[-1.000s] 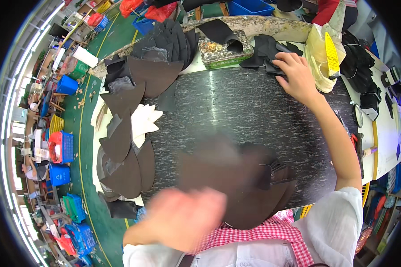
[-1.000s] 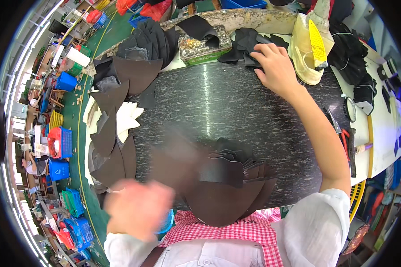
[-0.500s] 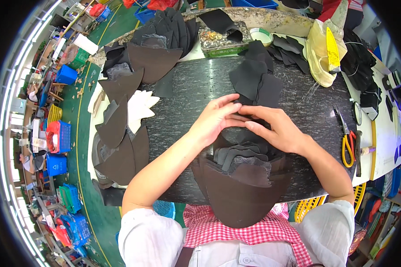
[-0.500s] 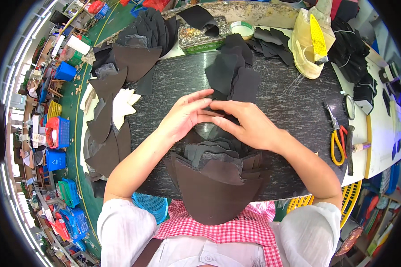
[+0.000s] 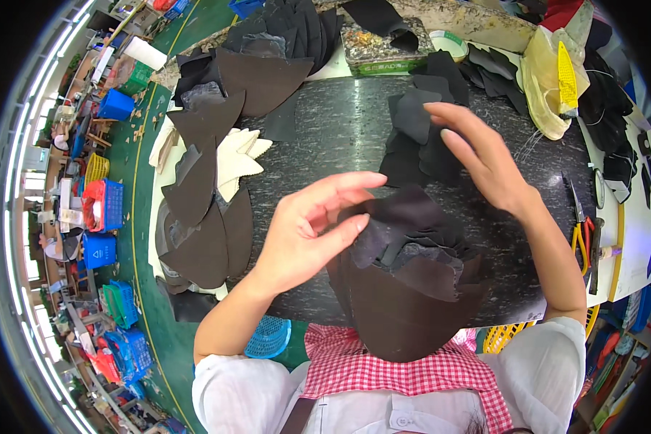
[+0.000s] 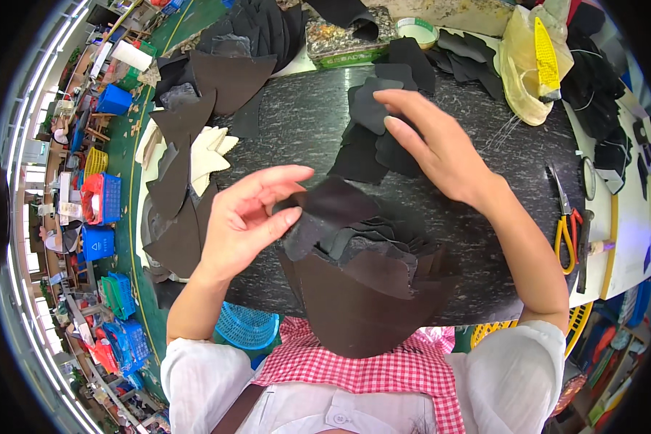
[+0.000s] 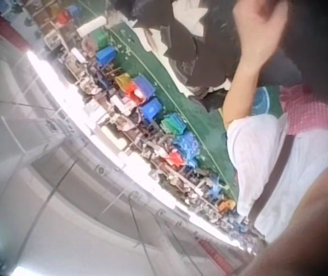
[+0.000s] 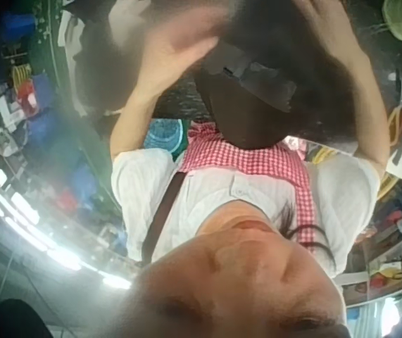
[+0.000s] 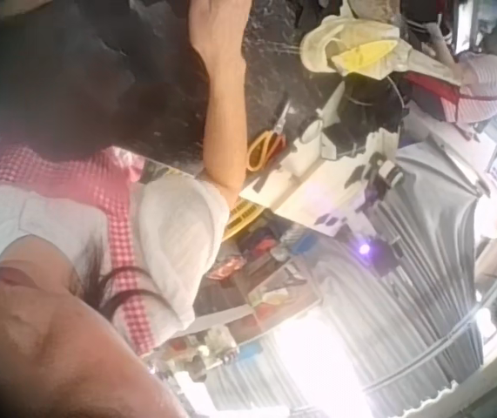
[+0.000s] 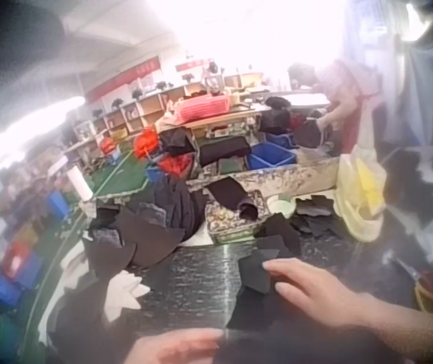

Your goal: The person applies glue with a brush to the edges of several leather shoe components, stacks the components together by hand, and then marks them using a pen.

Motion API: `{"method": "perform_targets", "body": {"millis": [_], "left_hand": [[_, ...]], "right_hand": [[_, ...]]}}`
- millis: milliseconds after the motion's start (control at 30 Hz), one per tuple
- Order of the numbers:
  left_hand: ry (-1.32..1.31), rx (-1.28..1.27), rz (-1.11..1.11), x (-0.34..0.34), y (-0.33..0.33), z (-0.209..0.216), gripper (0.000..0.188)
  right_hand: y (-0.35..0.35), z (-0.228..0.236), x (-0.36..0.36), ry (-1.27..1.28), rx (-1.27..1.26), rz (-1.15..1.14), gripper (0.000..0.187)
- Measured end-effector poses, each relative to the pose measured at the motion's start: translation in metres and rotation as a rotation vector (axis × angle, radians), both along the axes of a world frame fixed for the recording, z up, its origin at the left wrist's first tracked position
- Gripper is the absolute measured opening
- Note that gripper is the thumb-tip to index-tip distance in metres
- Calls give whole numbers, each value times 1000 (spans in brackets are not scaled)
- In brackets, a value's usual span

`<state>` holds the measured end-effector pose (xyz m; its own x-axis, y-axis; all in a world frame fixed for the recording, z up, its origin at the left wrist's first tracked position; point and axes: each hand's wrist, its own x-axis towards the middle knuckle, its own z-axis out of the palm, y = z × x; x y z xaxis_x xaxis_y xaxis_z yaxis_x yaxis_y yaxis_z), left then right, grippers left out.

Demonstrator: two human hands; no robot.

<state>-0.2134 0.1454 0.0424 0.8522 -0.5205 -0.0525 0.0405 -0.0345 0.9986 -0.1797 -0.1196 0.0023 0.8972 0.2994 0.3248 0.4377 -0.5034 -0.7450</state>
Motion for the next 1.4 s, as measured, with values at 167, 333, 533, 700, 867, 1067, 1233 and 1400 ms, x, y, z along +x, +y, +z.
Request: {"method": "perform_targets", "body": {"millis": [167,333,533,700,867,1067,1233,1400], "left_hand": [[-246,173,85,-30,-8,-8,38],[-795,135,-40,-59,-20,-10,36],[-214,256,-311,-59,-21,2,42],[-201,265,-121,-45,-26,-19,51],[-260,391,-83,-41,-32,-30,57],[-419,365,-59,-47,-32,-33,53],[-517,432,-114,-45,-35,-30,41],[-620,467,-99,-43,-35,-36,34]], "right_hand": [[8,34,-70,353,228,189,50],[12,38,-118,938,637,251,59],[18,20,-159,127,115,43,43],[23,1,-160,193,291,-319,33],[25,-10,-152,212,211,-319,34],[24,-9,-150,262,251,-345,32],[23,-7,-146,296,177,-310,28],[14,-15,-143,-131,-100,-206,29]]}}
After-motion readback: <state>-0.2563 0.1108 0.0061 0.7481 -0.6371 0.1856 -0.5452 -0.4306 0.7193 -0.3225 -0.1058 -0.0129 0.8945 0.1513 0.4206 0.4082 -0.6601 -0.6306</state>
